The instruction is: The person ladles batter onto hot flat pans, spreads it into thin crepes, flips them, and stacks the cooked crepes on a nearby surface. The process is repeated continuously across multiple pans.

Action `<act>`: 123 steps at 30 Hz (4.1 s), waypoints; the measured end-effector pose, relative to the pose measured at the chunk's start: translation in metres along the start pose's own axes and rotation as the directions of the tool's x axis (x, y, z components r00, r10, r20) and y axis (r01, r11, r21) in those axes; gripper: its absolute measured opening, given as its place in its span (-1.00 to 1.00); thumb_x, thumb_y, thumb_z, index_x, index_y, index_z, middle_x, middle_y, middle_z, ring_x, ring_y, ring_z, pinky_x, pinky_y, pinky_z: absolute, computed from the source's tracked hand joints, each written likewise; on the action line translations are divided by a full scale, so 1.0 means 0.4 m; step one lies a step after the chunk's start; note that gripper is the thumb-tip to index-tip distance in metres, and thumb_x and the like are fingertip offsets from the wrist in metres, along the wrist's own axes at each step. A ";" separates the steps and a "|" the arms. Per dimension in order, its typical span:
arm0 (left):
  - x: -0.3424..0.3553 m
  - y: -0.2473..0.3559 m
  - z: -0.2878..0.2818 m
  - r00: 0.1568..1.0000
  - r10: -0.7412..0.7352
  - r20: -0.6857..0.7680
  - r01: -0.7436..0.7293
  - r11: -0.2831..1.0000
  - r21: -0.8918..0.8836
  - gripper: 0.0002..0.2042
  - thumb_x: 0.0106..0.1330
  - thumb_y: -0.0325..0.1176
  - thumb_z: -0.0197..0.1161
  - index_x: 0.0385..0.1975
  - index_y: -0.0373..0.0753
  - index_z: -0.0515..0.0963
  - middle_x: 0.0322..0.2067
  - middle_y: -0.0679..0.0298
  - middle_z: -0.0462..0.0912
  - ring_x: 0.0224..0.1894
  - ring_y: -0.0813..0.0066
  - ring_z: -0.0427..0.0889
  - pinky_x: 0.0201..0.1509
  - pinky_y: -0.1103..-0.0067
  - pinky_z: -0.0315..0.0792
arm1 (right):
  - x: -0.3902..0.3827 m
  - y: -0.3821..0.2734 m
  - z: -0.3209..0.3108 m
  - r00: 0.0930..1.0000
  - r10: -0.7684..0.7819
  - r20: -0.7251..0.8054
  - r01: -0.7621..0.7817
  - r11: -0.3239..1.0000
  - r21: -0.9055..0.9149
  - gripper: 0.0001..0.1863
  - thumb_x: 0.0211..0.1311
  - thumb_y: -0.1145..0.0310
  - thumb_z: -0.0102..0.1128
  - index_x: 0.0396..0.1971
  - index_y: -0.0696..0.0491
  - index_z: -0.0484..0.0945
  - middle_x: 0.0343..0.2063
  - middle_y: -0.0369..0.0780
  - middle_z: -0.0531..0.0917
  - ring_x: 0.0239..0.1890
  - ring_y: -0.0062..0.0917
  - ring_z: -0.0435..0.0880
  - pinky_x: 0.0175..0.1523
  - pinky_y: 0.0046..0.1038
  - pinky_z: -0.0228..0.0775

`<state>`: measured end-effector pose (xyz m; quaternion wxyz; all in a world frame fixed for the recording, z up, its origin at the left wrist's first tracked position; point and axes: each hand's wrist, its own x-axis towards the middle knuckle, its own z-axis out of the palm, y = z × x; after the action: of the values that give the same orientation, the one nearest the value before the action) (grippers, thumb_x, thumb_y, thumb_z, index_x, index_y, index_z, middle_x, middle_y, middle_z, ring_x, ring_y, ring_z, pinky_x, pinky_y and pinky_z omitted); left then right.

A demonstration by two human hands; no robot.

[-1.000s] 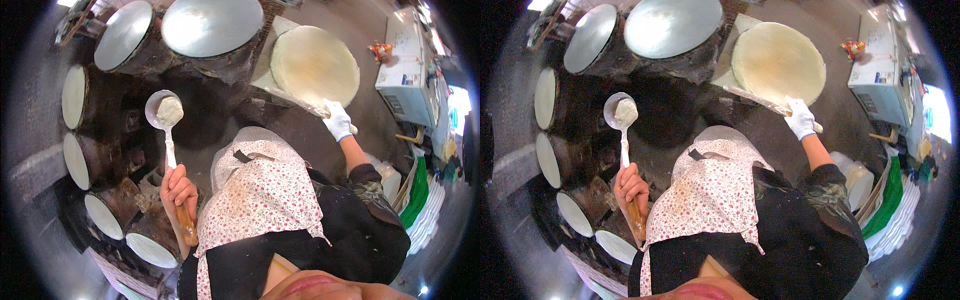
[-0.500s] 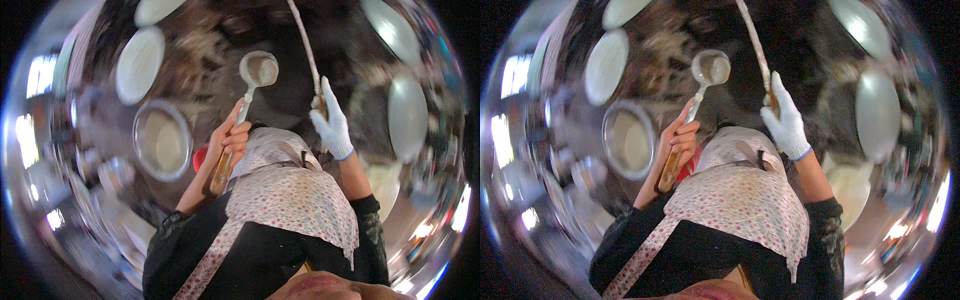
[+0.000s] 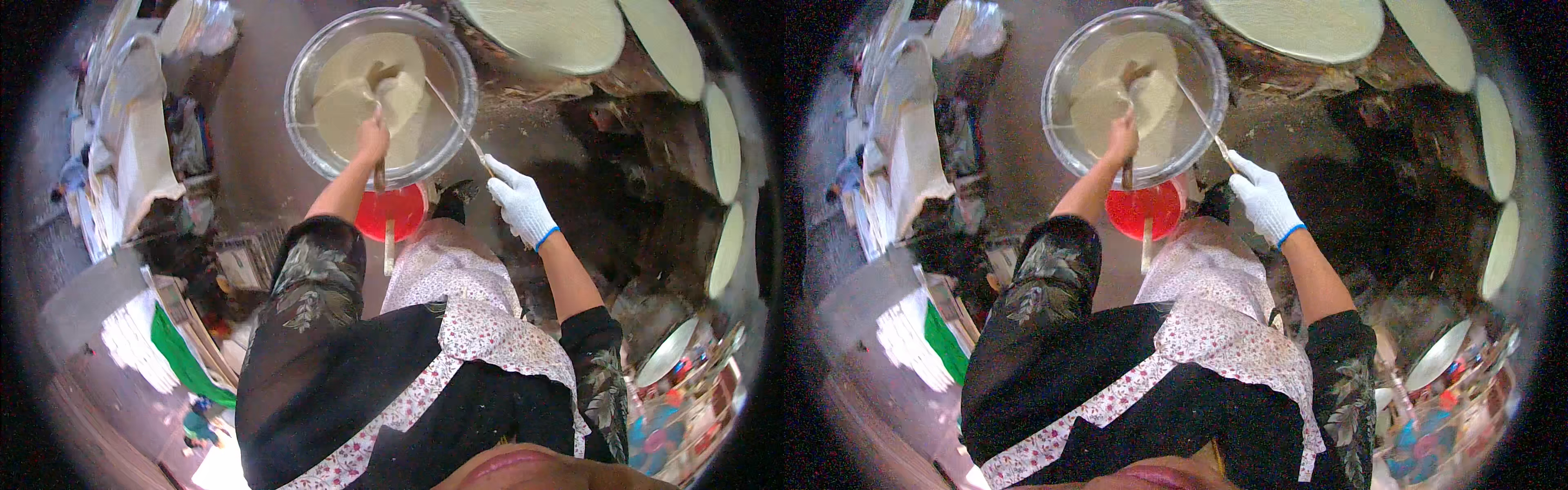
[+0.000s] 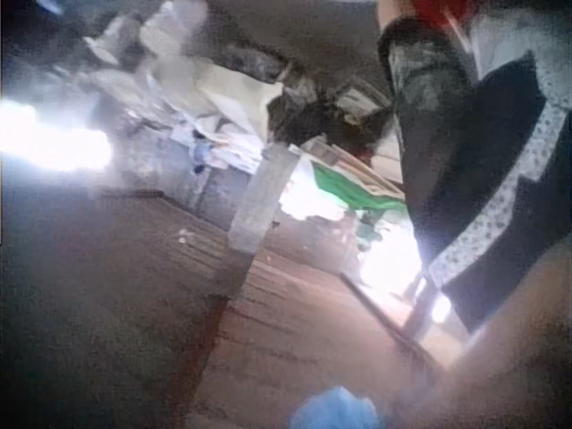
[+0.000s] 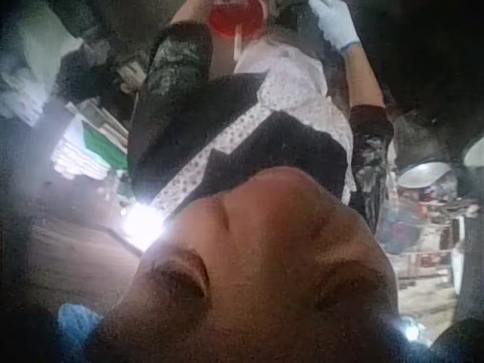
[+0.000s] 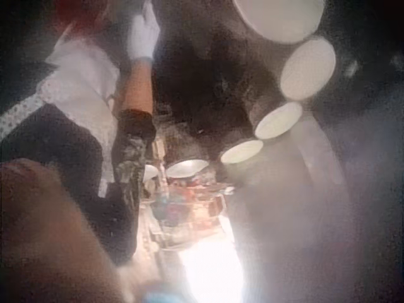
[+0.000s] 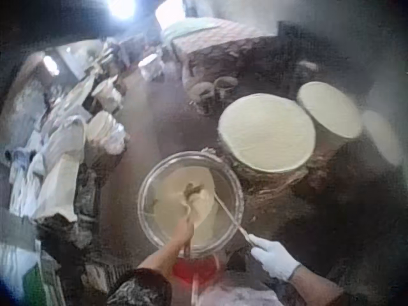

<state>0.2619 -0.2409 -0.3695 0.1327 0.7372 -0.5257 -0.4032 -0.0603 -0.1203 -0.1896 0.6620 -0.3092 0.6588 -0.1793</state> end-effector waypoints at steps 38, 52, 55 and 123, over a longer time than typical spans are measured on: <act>-0.506 0.458 -0.475 0.854 0.448 0.265 0.519 -0.706 -0.481 -0.70 0.68 -0.32 -0.11 -0.41 -0.21 0.30 -0.55 0.39 0.32 -0.64 0.60 0.35 -0.57 0.57 0.36 | -0.276 -0.314 0.162 0.501 -0.860 0.092 0.860 0.485 -0.157 -0.47 0.42 0.66 0.14 0.39 0.28 0.43 0.35 0.02 0.54 0.41 -0.43 0.49 0.46 -0.42 0.30; -0.389 0.389 -0.525 0.895 0.297 0.332 0.427 -0.785 -0.449 -0.65 0.69 -0.24 -0.10 -0.47 -0.12 0.29 -0.67 0.48 0.26 -0.71 0.71 0.28 -0.66 0.67 0.22 | -0.168 -0.205 0.065 0.788 -0.616 -0.006 0.612 0.785 -0.094 -0.10 0.26 0.69 -0.06 0.64 -0.11 0.09 0.29 -0.15 0.57 -0.42 -0.69 0.59 -0.29 -0.59 0.56; -0.412 0.507 -0.454 0.924 0.354 0.144 0.184 -0.083 -0.979 -0.74 0.68 -0.27 -0.08 -0.34 -0.17 0.40 -0.66 0.50 0.26 -0.72 0.72 0.26 -0.65 0.66 0.22 | -0.189 -0.153 0.026 0.807 -0.573 -0.145 0.590 0.797 0.128 -0.14 0.27 0.67 -0.09 0.62 -0.11 0.15 0.26 -0.13 0.61 -0.49 -0.76 0.55 -0.35 -0.63 0.51; -1.259 1.201 1.421 -0.615 -0.096 0.783 -0.646 0.630 -0.431 -0.50 0.67 -0.36 -0.05 0.58 -0.09 0.22 -0.67 0.47 0.34 -0.72 0.76 0.26 -0.68 0.69 0.25 | -0.599 1.081 -0.578 -0.515 0.841 -0.169 0.558 0.478 0.679 -0.46 0.45 0.09 0.13 0.39 -0.16 0.50 -0.05 0.06 0.73 -0.06 -0.02 0.74 0.07 -0.19 0.54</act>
<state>-0.5377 0.1349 -0.2061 -0.4006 -0.2162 -0.6676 -0.5892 -0.3775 0.3161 -0.2726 -0.1947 0.5388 0.7203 -0.3911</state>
